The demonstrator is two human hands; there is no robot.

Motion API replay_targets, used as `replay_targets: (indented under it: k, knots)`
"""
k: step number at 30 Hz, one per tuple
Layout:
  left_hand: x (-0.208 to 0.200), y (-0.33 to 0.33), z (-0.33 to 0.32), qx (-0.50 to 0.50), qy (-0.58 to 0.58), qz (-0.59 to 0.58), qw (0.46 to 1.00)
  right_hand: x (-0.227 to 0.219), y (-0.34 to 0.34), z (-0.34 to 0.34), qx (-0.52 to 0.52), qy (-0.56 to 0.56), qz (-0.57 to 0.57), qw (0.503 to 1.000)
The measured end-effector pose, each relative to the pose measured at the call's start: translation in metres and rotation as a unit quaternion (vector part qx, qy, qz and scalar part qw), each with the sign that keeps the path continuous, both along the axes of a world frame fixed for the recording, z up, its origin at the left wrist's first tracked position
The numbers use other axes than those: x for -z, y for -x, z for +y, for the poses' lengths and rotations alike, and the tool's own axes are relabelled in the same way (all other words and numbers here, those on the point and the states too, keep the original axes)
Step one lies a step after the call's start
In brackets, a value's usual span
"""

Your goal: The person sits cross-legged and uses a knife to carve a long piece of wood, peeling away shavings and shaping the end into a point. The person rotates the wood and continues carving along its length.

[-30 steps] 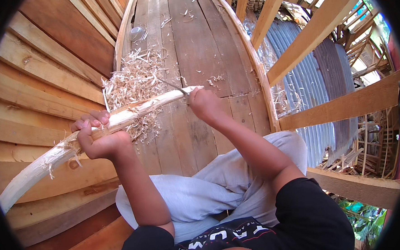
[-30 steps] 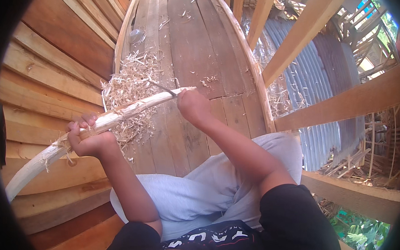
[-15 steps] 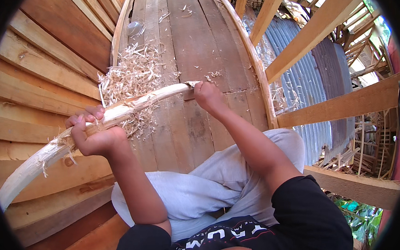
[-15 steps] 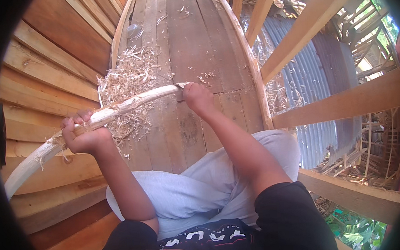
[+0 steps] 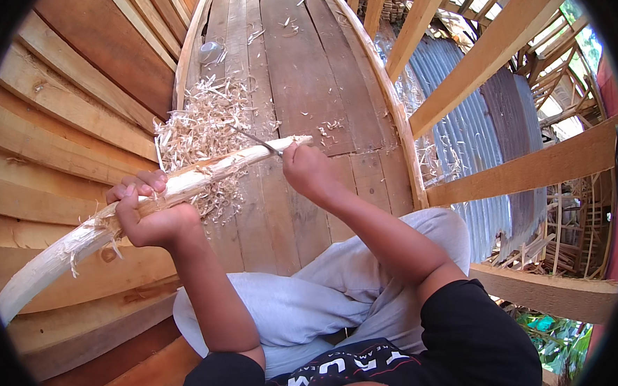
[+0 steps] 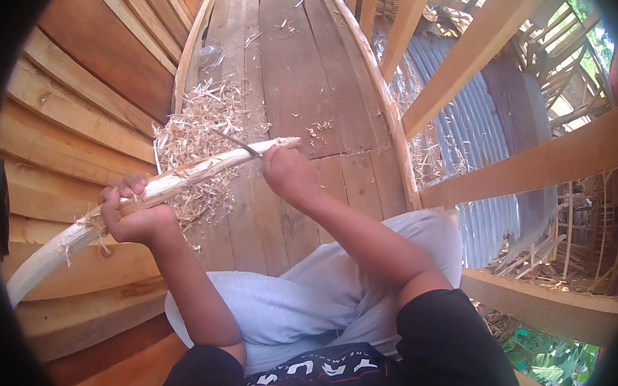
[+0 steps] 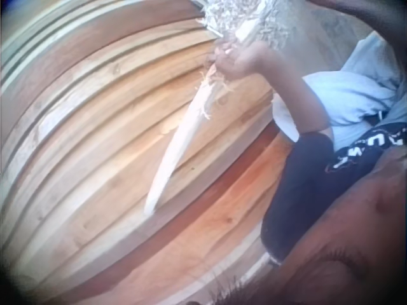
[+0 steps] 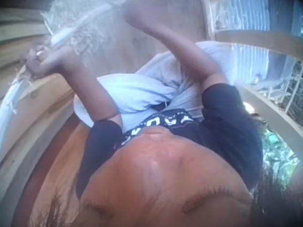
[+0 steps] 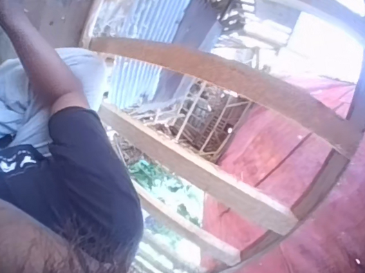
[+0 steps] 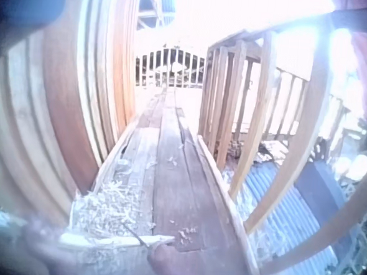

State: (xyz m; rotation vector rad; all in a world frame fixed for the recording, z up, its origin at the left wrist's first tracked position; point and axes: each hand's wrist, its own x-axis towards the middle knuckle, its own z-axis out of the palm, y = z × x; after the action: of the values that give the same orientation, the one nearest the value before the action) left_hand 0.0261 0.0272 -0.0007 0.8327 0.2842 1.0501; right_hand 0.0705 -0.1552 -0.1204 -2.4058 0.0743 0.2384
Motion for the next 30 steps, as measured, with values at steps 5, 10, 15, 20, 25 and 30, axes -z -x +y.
replay_targets:
  k: [5,10,15,20,25,30]
  knots:
    - [0.001,-0.002,-0.004,0.023,0.011,-0.01,1.0,0.061,-0.039,-0.045,0.057,0.072,-0.007,0.996]
    - [0.002,0.0,0.002,0.004,0.003,-0.002,1.0,0.014,-0.013,-0.006,0.005,0.027,-0.033,0.999]
    - [0.004,0.0,0.002,0.024,-0.003,-0.016,1.0,0.035,-0.029,-0.03,0.063,0.059,0.026,0.996]
    - [0.004,0.0,0.002,0.02,0.003,-0.01,1.0,0.034,-0.015,-0.014,-0.002,0.052,0.0,0.999]
    - [0.003,0.0,0.007,0.027,-0.009,-0.011,1.0,0.015,-0.021,-0.018,0.024,0.077,0.009,0.997]
    - [0.003,0.001,-0.002,0.033,0.011,-0.003,0.999,0.056,-0.032,-0.043,0.066,0.073,-0.005,0.995]
